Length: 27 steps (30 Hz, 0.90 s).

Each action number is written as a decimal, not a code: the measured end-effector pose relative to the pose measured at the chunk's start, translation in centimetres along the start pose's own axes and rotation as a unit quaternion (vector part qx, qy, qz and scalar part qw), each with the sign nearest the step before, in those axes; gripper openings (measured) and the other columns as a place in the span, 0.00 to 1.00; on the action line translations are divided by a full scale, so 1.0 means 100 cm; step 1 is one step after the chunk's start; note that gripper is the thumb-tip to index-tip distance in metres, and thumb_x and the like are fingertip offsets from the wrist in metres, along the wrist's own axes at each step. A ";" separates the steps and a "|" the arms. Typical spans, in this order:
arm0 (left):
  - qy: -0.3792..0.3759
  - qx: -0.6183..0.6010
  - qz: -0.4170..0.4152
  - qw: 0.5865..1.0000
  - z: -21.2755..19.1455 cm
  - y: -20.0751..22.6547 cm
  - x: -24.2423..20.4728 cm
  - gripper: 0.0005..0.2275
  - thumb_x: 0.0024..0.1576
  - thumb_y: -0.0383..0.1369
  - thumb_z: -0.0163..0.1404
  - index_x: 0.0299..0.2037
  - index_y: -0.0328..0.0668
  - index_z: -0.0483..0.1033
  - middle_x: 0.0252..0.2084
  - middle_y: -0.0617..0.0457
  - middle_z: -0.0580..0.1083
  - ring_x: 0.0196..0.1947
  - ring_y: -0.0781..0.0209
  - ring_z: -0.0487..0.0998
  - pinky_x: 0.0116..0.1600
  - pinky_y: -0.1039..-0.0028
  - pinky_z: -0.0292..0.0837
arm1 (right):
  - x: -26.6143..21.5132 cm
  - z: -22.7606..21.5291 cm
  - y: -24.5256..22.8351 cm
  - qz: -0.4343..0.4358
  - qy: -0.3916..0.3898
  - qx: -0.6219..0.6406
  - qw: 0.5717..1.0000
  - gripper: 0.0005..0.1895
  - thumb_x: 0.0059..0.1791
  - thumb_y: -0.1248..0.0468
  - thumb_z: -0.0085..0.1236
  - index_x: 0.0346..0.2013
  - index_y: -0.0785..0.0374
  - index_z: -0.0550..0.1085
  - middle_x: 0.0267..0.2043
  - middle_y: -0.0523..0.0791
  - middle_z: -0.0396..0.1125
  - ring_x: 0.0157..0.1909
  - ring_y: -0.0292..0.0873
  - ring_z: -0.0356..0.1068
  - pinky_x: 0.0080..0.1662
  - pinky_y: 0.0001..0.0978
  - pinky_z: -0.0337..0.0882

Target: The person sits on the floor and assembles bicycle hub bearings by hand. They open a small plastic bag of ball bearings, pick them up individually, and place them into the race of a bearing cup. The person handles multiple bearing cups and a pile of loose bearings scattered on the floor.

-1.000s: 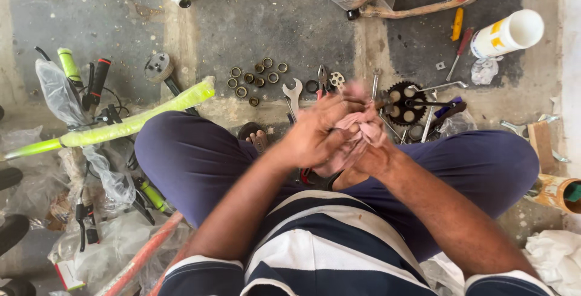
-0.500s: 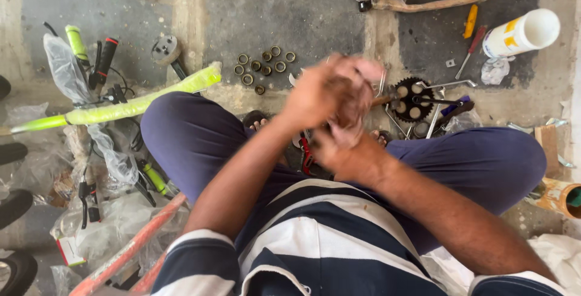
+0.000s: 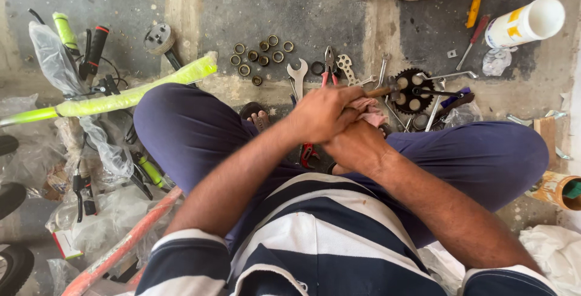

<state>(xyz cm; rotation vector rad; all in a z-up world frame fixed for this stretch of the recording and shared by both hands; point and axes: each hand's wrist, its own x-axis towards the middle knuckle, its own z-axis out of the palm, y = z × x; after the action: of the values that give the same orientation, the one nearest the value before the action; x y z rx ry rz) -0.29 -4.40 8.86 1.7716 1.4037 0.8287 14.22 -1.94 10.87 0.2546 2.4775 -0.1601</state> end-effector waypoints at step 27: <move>0.161 -0.162 -0.267 0.936 0.097 -0.136 0.013 0.20 0.65 0.38 0.41 0.66 0.42 0.67 0.44 0.43 0.82 0.38 0.52 0.86 0.43 0.64 0.84 | -0.097 0.018 0.081 -0.057 0.486 0.715 0.499 0.29 0.53 0.60 0.68 0.65 0.62 0.67 0.69 0.49 0.63 0.62 0.46 0.70 0.61 0.36 0.72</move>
<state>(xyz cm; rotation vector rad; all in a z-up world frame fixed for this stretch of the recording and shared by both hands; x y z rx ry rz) 0.99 -2.47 -7.77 0.9607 1.7325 1.0003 24.60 4.28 14.91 1.0571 2.4650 -2.8368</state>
